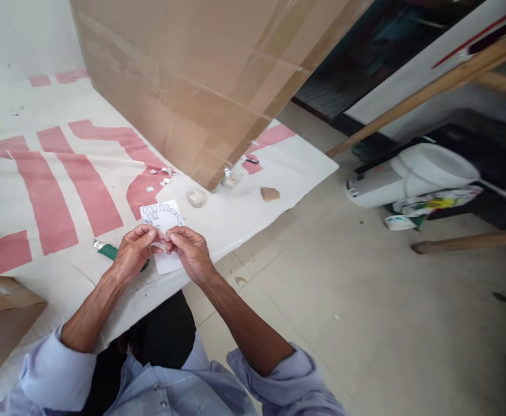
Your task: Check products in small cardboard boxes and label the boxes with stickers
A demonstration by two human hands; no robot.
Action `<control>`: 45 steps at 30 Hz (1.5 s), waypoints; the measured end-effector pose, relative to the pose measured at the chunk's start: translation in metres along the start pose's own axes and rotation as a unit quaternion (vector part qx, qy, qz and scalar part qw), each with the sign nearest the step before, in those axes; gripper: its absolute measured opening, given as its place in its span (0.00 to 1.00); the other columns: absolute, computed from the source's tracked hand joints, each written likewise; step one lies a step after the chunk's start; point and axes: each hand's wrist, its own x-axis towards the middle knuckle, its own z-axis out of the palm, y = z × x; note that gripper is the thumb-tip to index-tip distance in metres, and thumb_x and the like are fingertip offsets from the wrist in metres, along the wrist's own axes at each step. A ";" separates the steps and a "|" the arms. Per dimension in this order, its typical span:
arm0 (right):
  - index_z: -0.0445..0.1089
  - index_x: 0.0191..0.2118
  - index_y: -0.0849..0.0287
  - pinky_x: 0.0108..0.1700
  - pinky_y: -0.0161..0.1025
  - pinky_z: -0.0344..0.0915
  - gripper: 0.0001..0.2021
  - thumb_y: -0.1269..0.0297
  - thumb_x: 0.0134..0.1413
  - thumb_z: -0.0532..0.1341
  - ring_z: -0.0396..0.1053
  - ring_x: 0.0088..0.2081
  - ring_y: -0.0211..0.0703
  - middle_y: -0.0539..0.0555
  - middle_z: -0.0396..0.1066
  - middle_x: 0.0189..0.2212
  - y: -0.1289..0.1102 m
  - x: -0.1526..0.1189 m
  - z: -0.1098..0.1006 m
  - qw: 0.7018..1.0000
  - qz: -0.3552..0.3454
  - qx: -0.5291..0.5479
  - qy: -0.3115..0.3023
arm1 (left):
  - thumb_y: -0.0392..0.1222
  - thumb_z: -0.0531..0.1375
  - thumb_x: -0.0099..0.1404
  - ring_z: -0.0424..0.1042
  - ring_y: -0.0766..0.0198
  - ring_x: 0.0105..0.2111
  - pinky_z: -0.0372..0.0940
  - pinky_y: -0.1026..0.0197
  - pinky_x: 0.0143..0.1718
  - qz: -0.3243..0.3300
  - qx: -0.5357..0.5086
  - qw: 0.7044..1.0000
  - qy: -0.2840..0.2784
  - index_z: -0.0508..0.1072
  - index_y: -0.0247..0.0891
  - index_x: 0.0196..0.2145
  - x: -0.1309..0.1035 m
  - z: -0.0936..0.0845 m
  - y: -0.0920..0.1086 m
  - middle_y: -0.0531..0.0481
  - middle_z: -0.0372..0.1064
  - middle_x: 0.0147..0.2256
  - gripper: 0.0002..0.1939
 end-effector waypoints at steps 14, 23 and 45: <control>0.77 0.37 0.57 0.41 0.41 0.63 0.13 0.71 0.70 0.56 0.72 0.43 0.49 0.60 0.79 0.40 -0.030 0.122 -0.126 0.622 -0.247 -0.743 -0.018 | 0.35 0.57 0.74 0.72 0.53 0.39 0.66 0.51 0.42 0.276 0.668 0.668 -0.178 0.73 0.39 0.38 -0.011 0.002 -0.036 0.43 0.75 0.40 0.06; 0.78 0.45 0.58 0.48 0.43 0.67 0.13 0.72 0.72 0.55 0.72 0.47 0.51 0.61 0.78 0.47 -0.024 0.121 -0.134 0.622 -0.258 -0.735 -0.077 | 0.35 0.56 0.74 0.71 0.53 0.38 0.64 0.50 0.40 0.269 0.699 0.635 -0.187 0.71 0.39 0.36 -0.013 0.003 -0.035 0.44 0.74 0.39 0.07; 0.81 0.49 0.57 0.48 0.42 0.70 0.13 0.69 0.69 0.58 0.79 0.47 0.51 0.60 0.83 0.48 -0.052 0.120 -0.134 0.696 -0.190 -0.683 -0.114 | 0.34 0.54 0.75 0.71 0.55 0.37 0.64 0.52 0.39 0.266 0.705 0.633 -0.179 0.70 0.39 0.34 -0.012 0.003 -0.039 0.45 0.73 0.36 0.09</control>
